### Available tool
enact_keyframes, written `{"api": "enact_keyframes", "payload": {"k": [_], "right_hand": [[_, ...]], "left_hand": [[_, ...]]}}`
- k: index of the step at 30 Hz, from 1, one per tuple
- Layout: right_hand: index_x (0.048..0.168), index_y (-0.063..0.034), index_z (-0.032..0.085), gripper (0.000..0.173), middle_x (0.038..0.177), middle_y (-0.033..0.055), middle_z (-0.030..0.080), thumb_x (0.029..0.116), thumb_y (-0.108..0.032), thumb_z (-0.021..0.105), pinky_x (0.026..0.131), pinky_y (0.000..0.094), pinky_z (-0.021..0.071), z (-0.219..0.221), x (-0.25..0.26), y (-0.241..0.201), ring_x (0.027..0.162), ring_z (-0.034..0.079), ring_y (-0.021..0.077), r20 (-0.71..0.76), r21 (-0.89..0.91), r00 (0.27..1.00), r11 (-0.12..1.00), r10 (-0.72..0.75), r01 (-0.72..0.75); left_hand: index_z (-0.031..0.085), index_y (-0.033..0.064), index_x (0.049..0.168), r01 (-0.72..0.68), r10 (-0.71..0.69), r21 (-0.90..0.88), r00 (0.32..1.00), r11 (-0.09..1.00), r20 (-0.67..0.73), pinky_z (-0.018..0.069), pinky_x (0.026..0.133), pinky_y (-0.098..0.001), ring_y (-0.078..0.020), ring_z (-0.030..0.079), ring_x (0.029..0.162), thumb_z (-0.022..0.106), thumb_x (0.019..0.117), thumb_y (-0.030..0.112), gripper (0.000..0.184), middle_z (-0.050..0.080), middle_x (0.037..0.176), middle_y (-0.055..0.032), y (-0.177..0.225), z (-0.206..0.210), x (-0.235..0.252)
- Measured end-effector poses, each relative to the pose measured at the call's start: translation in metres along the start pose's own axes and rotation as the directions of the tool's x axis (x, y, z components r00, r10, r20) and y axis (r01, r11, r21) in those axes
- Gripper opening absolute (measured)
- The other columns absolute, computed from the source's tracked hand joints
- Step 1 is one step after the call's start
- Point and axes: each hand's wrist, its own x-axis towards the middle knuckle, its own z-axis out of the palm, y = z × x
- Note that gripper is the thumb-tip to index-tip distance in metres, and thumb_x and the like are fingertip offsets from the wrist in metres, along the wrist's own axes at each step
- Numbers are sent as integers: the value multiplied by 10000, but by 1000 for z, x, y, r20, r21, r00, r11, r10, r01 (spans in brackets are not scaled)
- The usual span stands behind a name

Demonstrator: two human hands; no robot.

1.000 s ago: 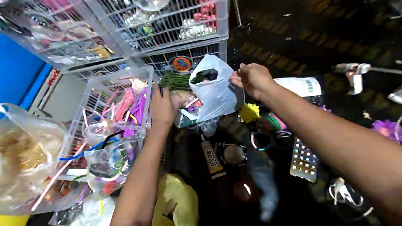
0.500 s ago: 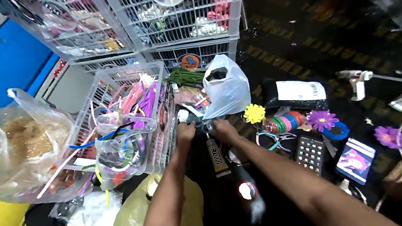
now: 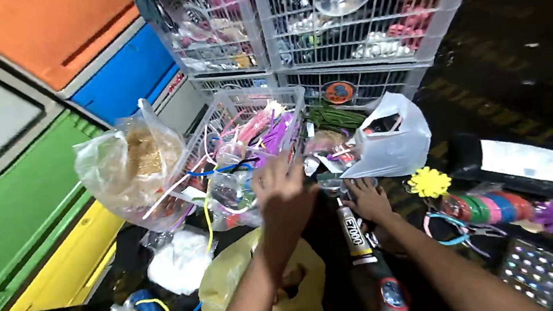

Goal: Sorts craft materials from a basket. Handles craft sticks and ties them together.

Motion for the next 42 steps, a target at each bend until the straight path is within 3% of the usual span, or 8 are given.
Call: {"api": "enact_keyframes", "payload": {"k": [4,8,12,18,26,30,39,42], "right_hand": [[1625,-179,314,715,1707,172,146,1016,-371,633,1187,732,94,-5,-13,-2,1575,90,405,88,-24,995,999,-45,47],[1587,-158,398,644,1682,184,233,1017,-341,634,1174,737,141,-13,-31,4,1556,169,415,170,30,982,996,-83,79],[1477,-41,518,509,1462,256,532,1045,-298,599,1143,625,359,-20,-85,-4,1375,494,427,-22,329,999,943,-48,53],[1356,7,603,358,1268,239,655,1054,-184,578,1022,525,495,-7,-167,-6,1155,649,337,-214,608,976,787,40,101],[1255,27,655,321,1149,184,701,1044,-193,555,950,458,538,19,-218,-17,1032,681,236,-233,673,972,726,28,140],[1241,22,664,308,1114,151,716,1047,-185,543,927,396,564,31,-235,-33,991,701,186,-166,701,986,702,-10,125],[1196,17,686,325,1000,86,735,1020,-212,536,865,290,583,55,-242,-54,888,703,92,-171,690,977,692,-129,212],[1196,12,689,323,981,80,739,1014,-211,543,855,290,584,56,-243,-56,878,707,92,-151,683,978,701,-142,207]], "left_hand": [[219,302,1646,400,-433,169,789,901,436,103,1130,-790,-533,-55,1532,811,735,675,1149,-100,1694,-236,-51,-51,5],[597,148,1427,398,-309,-16,737,917,601,363,1082,-692,-452,391,1432,728,896,551,679,400,1590,-189,-97,-39,3],[697,14,1157,442,-272,-330,850,834,451,547,852,-545,-318,688,902,606,1042,296,317,703,1010,-193,-137,-52,-2],[648,29,1167,411,-328,-659,910,630,254,541,685,-334,-106,598,708,554,1066,262,271,656,885,-65,-198,-96,0],[665,20,1158,167,-215,-412,974,896,-72,547,779,-320,-55,619,793,560,1051,216,247,678,975,-69,-210,-196,0],[647,-27,1160,219,-247,-235,964,947,-97,530,836,-485,-227,659,866,541,1062,237,301,680,1002,-197,-211,-219,-23],[612,4,1141,677,-650,3,708,736,-276,483,698,-707,-503,645,859,471,1065,290,329,652,948,-290,-185,-203,-103],[623,-28,1213,762,-749,-45,621,646,-231,472,823,-734,-531,632,1032,511,1041,219,321,647,1129,-320,-188,-155,-109]]}}
